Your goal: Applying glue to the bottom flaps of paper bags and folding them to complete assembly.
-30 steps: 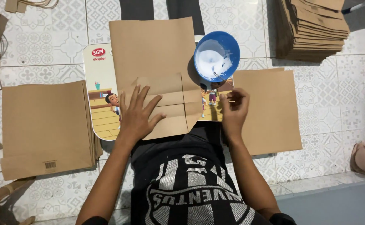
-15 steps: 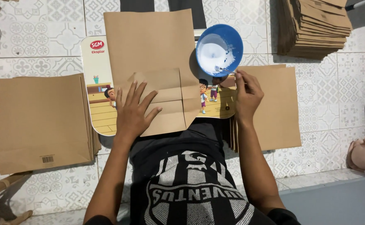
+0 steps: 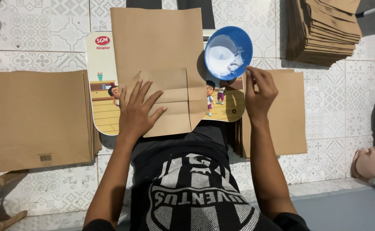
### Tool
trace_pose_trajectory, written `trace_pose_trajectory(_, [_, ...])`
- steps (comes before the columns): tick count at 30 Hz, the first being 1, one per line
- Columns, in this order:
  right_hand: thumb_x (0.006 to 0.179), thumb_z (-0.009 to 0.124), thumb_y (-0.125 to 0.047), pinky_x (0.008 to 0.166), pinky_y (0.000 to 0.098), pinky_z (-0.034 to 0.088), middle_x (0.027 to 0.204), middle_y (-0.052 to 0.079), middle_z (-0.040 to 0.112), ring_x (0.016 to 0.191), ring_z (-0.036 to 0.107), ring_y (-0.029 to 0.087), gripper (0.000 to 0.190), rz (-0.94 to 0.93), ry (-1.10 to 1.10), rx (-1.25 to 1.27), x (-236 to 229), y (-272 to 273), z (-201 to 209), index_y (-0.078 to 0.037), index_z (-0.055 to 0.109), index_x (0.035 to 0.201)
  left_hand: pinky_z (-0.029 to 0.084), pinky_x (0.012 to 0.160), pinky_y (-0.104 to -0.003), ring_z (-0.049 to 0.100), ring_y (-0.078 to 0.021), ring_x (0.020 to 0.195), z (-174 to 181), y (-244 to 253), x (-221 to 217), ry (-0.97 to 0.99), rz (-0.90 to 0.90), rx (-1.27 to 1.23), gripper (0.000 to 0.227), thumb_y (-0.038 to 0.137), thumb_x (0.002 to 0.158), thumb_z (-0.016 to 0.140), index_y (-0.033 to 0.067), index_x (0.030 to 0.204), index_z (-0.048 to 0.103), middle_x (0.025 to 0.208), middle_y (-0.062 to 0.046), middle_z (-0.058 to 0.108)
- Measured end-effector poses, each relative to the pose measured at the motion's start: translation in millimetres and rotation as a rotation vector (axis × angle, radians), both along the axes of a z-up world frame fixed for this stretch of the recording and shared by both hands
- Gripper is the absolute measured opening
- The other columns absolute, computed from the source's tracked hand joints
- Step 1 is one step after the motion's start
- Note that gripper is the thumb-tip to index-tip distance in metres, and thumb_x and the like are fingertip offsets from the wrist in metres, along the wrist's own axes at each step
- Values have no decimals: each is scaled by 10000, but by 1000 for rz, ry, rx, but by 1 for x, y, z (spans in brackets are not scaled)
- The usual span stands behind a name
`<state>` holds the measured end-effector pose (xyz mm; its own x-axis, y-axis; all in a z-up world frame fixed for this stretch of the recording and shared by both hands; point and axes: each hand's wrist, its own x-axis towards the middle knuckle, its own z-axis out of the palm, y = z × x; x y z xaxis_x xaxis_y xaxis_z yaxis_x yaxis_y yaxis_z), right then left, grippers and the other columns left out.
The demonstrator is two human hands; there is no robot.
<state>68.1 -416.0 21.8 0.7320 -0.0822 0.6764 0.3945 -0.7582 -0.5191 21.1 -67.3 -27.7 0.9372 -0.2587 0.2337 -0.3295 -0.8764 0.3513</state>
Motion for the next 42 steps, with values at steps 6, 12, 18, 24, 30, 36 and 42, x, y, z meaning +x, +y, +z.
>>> trace_pose_trajectory(6, [1003,775,49,634,321,577,941,151,756,784,712,238,96,-54,7,148,-9,9,17,9,806,1085,191,1209,-626,378,-270,1507,2,0,0,0,2,-22,451,602,969,611,334,1330,652,1525,-23,533])
trace_pose_trajectory(12, [992,780,-91,620,304,583,925,184,746,746,695,198,129,-202,168,755,-20,4,-24,29,734,996,196,1210,-625,385,-262,1500,1,0,-1,-2,14,-30,458,602,956,614,353,1341,635,1521,-15,530])
trace_pose_trajectory(18, [965,791,-84,644,296,591,925,201,746,746,705,186,165,-244,162,950,-29,9,-20,50,696,975,191,1214,-618,386,-259,1500,5,0,-1,26,17,-31,451,601,956,619,346,1327,648,1519,-12,532])
trace_pose_trajectory(24, [973,792,-93,647,306,591,915,204,751,739,707,189,161,-222,125,892,-34,9,-21,48,714,978,189,1214,-621,381,-262,1503,6,-1,-2,36,15,-29,453,609,965,603,344,1329,645,1515,-16,533])
trace_pose_trajectory(30, [978,826,-39,616,324,576,833,185,748,684,704,209,106,-177,168,526,-28,-1,-14,28,759,931,207,1206,-633,378,-270,1500,7,-1,-2,39,12,-25,461,621,962,592,350,1332,634,1513,-17,524])
trace_pose_trajectory(36, [966,851,56,633,347,595,868,169,769,725,739,276,68,-4,15,127,-5,-4,27,16,797,953,204,1207,-634,374,-268,1504,7,0,-3,37,6,-16,463,625,971,580,342,1334,634,1515,-20,527])
trace_pose_trajectory(42, [952,858,47,635,333,596,876,178,770,727,734,253,67,-8,33,228,-11,5,18,21,797,962,190,1214,-622,377,-268,1503,5,1,-2,38,3,-8,460,610,977,579,343,1348,627,1521,-22,526])
